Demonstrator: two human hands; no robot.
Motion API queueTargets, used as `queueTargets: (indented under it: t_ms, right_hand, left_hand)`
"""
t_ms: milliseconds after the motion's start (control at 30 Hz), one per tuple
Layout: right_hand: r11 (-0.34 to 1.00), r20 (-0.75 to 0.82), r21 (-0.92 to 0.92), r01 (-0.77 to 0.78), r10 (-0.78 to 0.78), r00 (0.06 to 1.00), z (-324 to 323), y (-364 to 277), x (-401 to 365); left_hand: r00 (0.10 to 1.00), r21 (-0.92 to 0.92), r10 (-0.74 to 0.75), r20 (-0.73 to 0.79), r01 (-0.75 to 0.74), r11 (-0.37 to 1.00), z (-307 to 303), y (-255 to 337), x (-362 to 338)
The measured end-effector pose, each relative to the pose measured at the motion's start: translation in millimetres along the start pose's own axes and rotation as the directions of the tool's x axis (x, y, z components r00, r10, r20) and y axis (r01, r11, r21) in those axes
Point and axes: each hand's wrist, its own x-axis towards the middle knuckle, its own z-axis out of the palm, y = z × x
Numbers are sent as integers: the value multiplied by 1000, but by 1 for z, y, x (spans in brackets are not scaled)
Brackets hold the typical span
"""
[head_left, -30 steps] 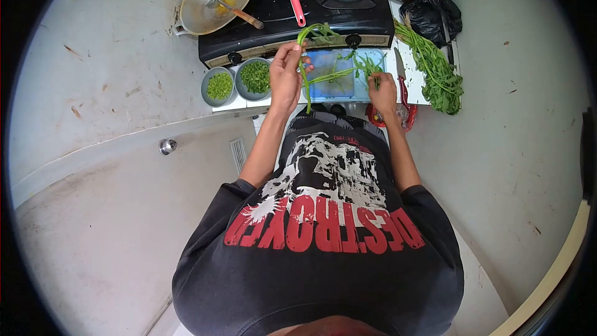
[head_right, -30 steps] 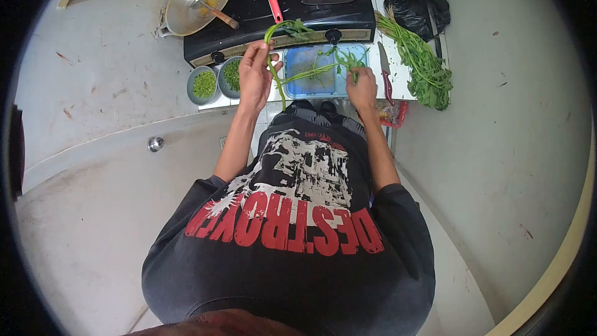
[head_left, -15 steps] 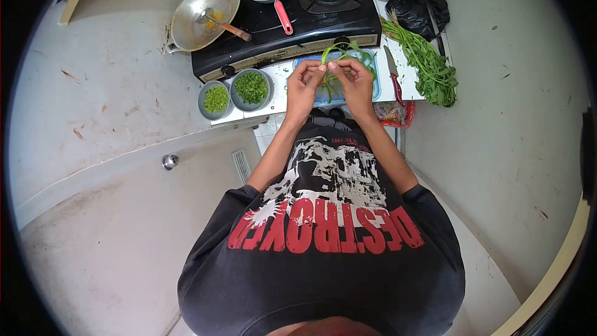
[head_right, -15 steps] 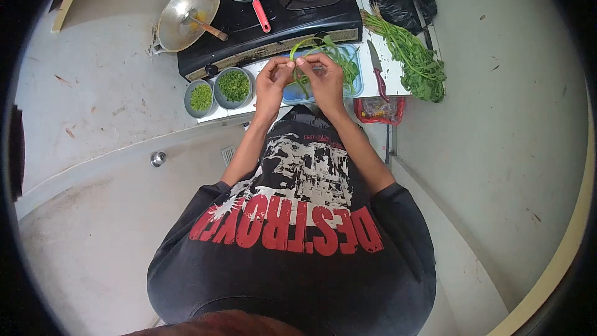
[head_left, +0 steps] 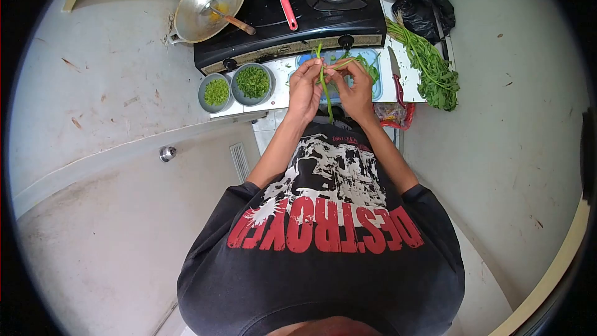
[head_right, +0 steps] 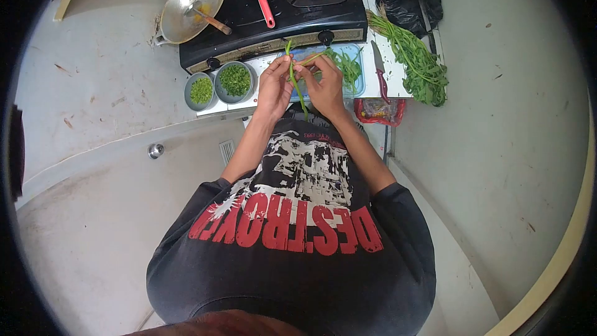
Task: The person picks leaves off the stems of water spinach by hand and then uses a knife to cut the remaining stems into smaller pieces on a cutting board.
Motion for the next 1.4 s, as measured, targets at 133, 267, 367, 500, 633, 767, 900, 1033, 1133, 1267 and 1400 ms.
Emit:
queueTargets:
  t_ms: [133,267,367,500,633,767,900,1033,1133,1267,1400]
  right_hand:
    - [1000,40,-14,4,-3,999,-3,1,0]
    - [1000,103,-13,19,-17,995,-6,-4,-3]
    - [999,168,-27,34,-29,985,-15,-11,-6]
    - [977,134,-141,-162,181,974,-39,17,-7]
    - [901,119,-389,-192,256,959,-73,51,5]
    - [851,128,-498,-167,262,957,-94,106,7]
    - [760,200,-625,-178,377,904,-97,161,-20]
    - [677,255,-692,-250,553,794,-89,182,-53]
    - [609,238,-758,-232,591,771,-84,186,-64]
    - [496,154,-856,-145,512,845,-83,155,-62]
    - [467,38,-871,-153,375,926,-77,119,-41]
  left_hand:
    - [999,-48,-24,-34,22,999,3,-1,-3]
    - [995,-187,4,-95,-22,982,-1,2,3]
    - [984,-207,125,-129,-150,967,-19,22,16]
    - [972,-110,224,-73,-231,967,-20,49,11]
    - [971,-59,238,-30,-239,969,-21,51,3]
    - [976,-5,202,-81,-203,979,-24,43,-1]
    - [984,-6,166,-57,-166,986,-29,37,-4]
    - [984,-5,179,-26,-179,984,-30,41,-4]
    - [982,30,190,-24,-189,981,-24,47,-8]
    - [982,34,189,-19,-188,982,-20,45,-7]
    - [984,150,179,23,-180,972,-11,43,-7]
